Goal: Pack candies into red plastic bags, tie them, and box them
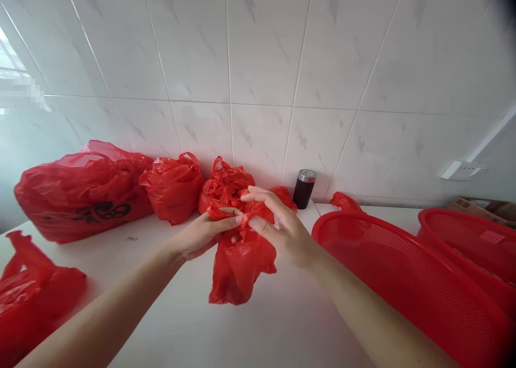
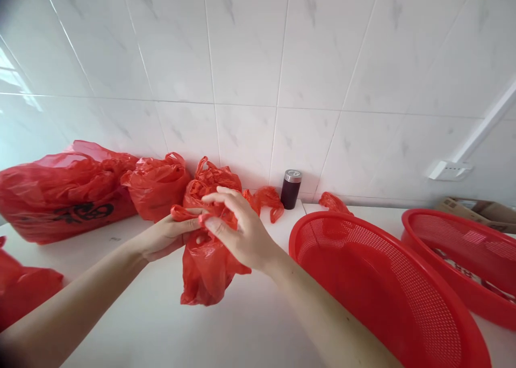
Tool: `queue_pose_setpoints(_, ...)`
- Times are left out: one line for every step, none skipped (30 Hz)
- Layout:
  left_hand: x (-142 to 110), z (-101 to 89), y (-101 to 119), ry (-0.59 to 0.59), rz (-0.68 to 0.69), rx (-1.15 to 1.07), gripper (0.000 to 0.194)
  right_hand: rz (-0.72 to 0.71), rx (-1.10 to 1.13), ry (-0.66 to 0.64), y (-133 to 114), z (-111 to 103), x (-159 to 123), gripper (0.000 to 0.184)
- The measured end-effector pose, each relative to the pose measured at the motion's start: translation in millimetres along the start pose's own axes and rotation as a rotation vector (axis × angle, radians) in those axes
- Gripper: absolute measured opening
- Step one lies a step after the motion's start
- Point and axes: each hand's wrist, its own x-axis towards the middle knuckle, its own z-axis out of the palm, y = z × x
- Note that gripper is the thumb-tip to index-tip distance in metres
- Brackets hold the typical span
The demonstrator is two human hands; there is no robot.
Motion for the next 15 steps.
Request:
queue_pose_setpoints(-0.7,0.3,0.3,-0.018,-0.011,0.035,0.016,0.049,0.067,0.000,4.7,3.0,-0.8,0.037)
queue_pose_setpoints(-1.4,1.0,0.5,-0.042,-0.027,0.081,0.016,0.097,0.118,0.002,10.4,6.1,-1.2,0.042)
queue_pose_setpoints(-2.1,1.9,0.4,-0.070,-0.043,0.137,0.015,0.140,0.146,0.004,16.6,9.4,-1.5,0.046)
queue_pose_setpoints(-2.6,2.8,0.0,-0.094,-0.050,0.198,0.013,0.173,0.154,0.009,23.0,12.7,-1.8,0.048)
queue_pose_setpoints(-3.0,3.7,-0.8,-0.115,-0.047,0.262,0.012,0.196,0.149,0.023,29.2,16.0,-2.2,0.048)
queue_pose_setpoints(-3.3,4.6,-2.0,-0.128,-0.031,0.326,0.011,0.209,0.145,0.038,34.9,19.3,-2.8,0.048)
queue_pose_setpoints(-3.3,5.4,-3.6,-0.132,-0.005,0.391,0.010,0.222,0.152,0.046,40.2,22.6,-3.5,0.047)
queue_pose_setpoints(-3.2,6.3,-5.3,-0.124,0.030,0.457,0.010,0.235,0.171,0.046,44.8,25.9,-4.3,0.045)
queue_pose_setpoints(-3.0,7.6,-7.3,-0.103,0.073,0.532,0.011,0.245,0.193,0.054,48.8,29.2,-5.1,0.043)
queue_pose_setpoints(-2.7,9.3,-9.5,-0.062,0.125,0.632,0.013,0.255,0.219,0.069,52.1,32.4,-5.9,0.041)
queue_pose_setpoints(-2.5,11.6,-11.7,-0.007,0.185,0.745,0.014,0.263,0.251,0.092,54.8,35.5,-6.6,0.038)
queue_pose_setpoints(-2.3,14.6,-14.1,0.063,0.248,0.854,0.016,0.266,0.294,0.118,56.9,38.3,-7.1,0.036)
queue_pose_setpoints(-2.1,18.0,-16.5,0.141,0.312,0.957,0.019,0.263,0.345,0.137,58.3,40.5,-7.5,0.034)
queue_pose_setpoints(-2.0,21.7,-18.9,0.217,0.374,1.046,0.021,0.259,0.406,0.142,59.1,42.1,-7.9,0.031)
queue_pose_setpoints(-2.0,25.2,-21.2,0.278,0.427,1.112,0.023,0.258,0.470,0.129,59.3,42.8,-8.3,0.027)
